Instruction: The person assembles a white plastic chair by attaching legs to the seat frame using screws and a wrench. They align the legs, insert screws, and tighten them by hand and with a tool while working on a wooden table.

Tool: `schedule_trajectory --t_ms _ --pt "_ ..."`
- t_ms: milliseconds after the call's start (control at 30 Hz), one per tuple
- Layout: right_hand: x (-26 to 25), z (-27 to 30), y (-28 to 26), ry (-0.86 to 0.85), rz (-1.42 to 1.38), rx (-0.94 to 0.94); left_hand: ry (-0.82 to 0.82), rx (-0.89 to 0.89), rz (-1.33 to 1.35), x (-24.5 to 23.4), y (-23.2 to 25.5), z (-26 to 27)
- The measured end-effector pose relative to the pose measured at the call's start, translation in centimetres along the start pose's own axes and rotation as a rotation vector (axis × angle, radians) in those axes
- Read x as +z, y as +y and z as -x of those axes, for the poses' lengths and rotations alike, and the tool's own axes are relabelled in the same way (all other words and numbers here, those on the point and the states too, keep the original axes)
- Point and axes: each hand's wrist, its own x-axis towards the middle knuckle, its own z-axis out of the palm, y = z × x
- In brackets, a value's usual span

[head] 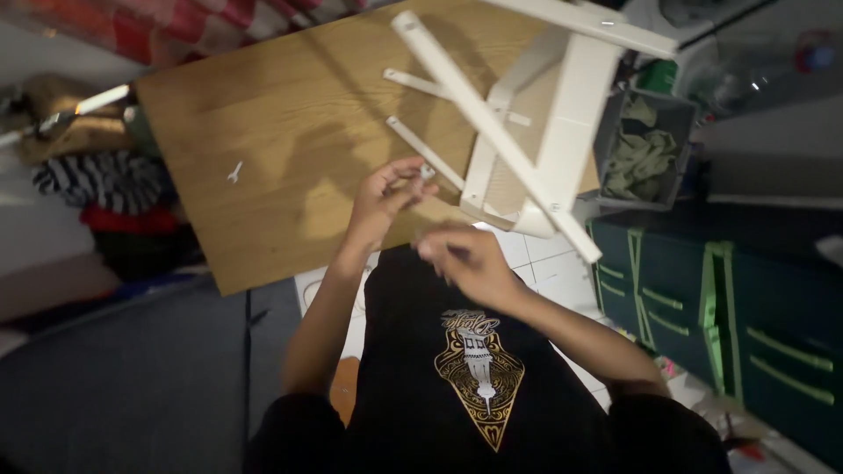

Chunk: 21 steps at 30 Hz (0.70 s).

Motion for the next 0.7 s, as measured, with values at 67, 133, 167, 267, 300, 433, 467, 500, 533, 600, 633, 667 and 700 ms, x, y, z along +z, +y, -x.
schedule_trajectory --t_ms 67,133,167,267,300,433,467,500,533,600,633,667,700 --pt "1.6 -4.5 5.3 0.075 0.109 0.160 0.156 0.109 -0.010 -3.6 -2.3 -0.6" --pt "2.8 -10.2 10.8 0.143 0.203 -0.378 0.329 0.178 -0.102 -7.6 -4.9 -1.2" --pt "3.5 -12.5 13.5 0.193 0.137 -0.109 0.422 0.191 -0.187 -9.6 -6.3 -1.5" --pt "5.7 -19.5 20.8 0.186 0.066 -0.039 0.663 0.252 -0.404 -14.5 -9.8 -2.8" --pt "6.4 -20.8 22.8 0.159 0.054 -0.137 0.738 0.270 -0.472 -15.6 -10.9 -2.9" --pt "8.5 -24.1 27.5 0.212 0.409 0.086 0.858 0.270 -0.382 -18.2 -12.4 -3.4" --pt "8.7 -24.6 28.0 0.197 0.445 0.101 0.870 0.283 -0.419 -18.4 -12.4 -3.2" --pt "9.0 -25.3 28.3 0.182 0.481 0.117 0.882 0.295 -0.456 -18.7 -12.2 -3.3" --pt "9.3 -25.4 28.7 0.192 0.510 0.113 0.855 0.303 -0.472 -18.7 -12.2 -3.1" --pt "9.9 -25.8 29.3 0.214 0.565 0.103 0.798 0.320 -0.505 -18.9 -12.0 -2.9" --pt "10.2 -26.0 29.4 0.224 0.585 0.137 0.783 0.329 -0.522 -19.1 -12.1 -2.9" --pt "10.4 -26.1 29.5 0.237 0.605 0.171 0.764 0.339 -0.539 -19.2 -12.3 -3.0" --pt "10.6 -26.3 29.5 0.249 0.624 0.205 0.745 0.348 -0.556 -19.4 -12.6 -3.1"
